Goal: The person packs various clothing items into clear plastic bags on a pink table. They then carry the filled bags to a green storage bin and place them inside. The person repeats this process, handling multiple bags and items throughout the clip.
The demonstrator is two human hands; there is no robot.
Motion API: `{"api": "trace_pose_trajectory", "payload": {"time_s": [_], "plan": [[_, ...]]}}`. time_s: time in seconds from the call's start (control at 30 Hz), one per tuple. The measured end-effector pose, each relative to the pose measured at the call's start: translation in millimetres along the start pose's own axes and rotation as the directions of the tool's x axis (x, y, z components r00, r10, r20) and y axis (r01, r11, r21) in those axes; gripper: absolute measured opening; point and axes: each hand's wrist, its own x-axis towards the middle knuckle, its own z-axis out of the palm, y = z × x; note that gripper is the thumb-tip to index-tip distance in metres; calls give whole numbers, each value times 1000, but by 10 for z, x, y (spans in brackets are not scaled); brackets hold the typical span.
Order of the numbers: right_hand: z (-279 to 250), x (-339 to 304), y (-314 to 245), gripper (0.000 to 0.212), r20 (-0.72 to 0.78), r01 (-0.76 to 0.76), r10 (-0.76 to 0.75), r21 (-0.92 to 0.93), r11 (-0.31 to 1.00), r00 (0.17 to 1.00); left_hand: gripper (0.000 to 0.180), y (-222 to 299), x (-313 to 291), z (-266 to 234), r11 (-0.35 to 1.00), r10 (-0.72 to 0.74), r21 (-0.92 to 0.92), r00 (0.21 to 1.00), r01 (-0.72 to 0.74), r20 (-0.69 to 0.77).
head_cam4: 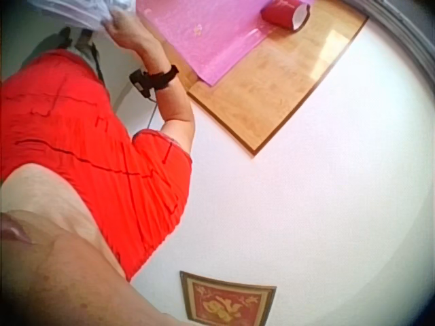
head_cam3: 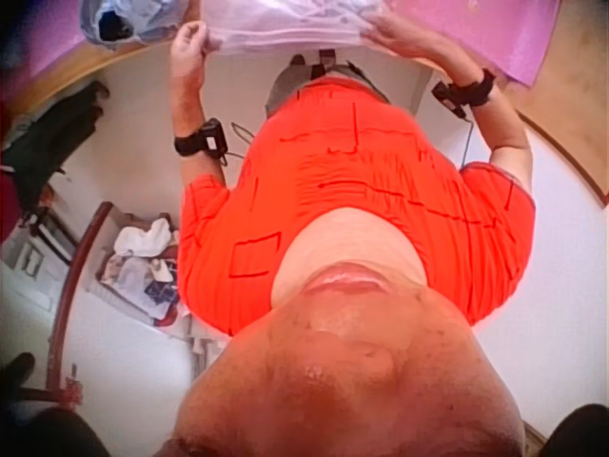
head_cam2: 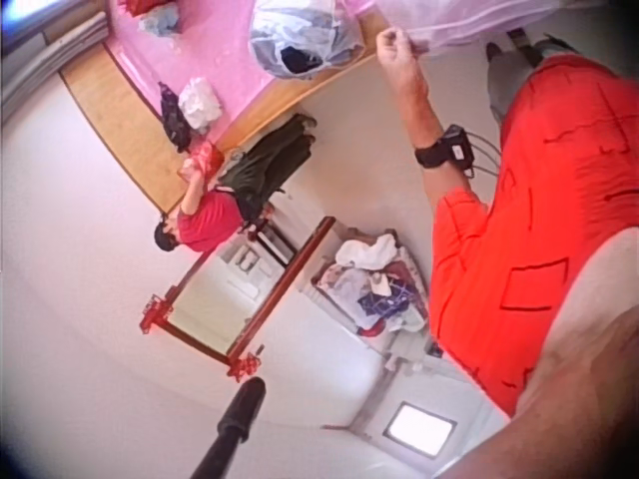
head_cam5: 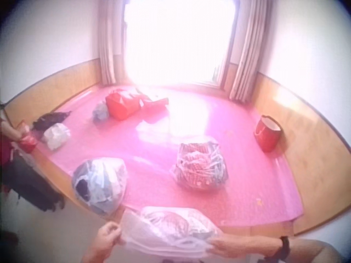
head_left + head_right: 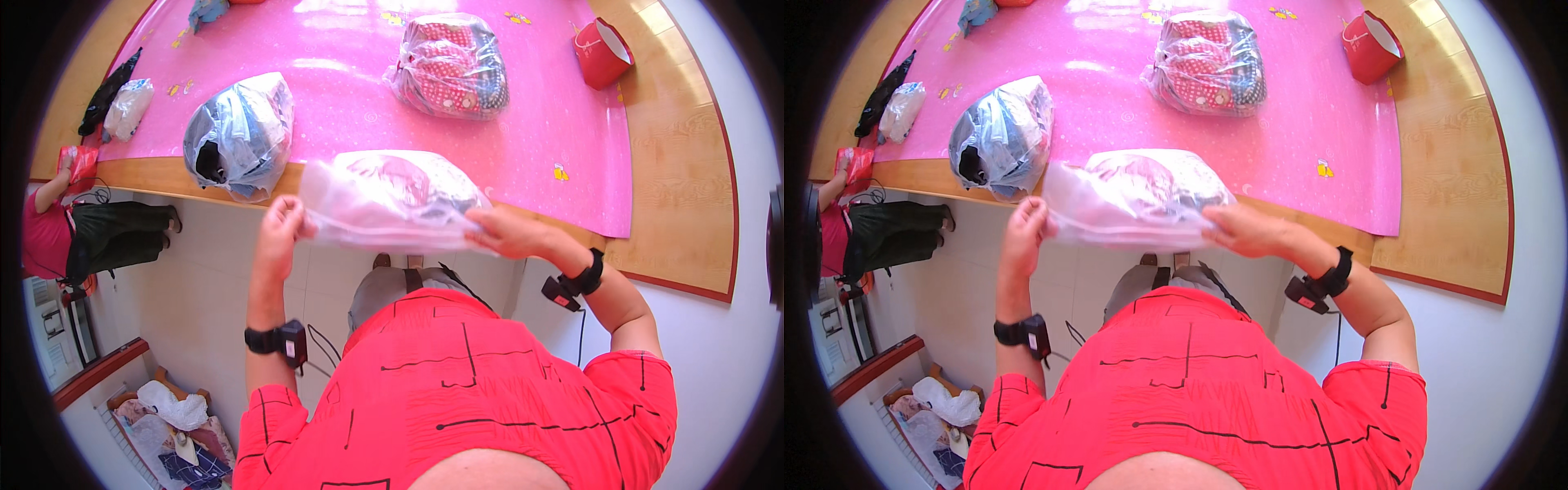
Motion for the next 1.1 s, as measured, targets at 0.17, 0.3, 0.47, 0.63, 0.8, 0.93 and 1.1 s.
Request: {"api": "trace_pose_trajectory", "payload": {"time_s": [0.17, 0.3, 0.47, 0.63, 0.8, 0.93, 1.1], "plan": [[624, 48, 161, 30, 365, -249, 152, 235, 939, 918, 11, -516, -318, -243, 944, -258, 260, 946, 203, 198], [717, 125, 196, 34, 362, -360, 238, 322, 875, 902, 13, -591, -467, -272, 959, -219, 235, 938, 157, 268], [528, 126, 97, 31, -38, -120, 114, -280, 952, 993, 14, -913, -446, -377, 972, -124, 210, 989, 106, 78], [549, 134, 296, 67, -428, -132, -46, -377, 917, 903, 16, -1186, -305, -147, 984, -79, 153, 991, 96, -110], [898, 99, 1199, 131, -296, -435, 440, 85, 896, 848, 43, -1609, -158, 3, 969, -221, 104, 974, 226, -54], [960, 164, 1360, 138, -19, -248, 449, 813, 527, 893, 101, -1276, -201, 339, 937, -349, 44, 935, 347, 64], [957, 149, 1513, 115, 133, -263, 311, 865, 426, 941, 135, -1498, -182, 575, 924, -367, 157, 925, 350, 96]]}}
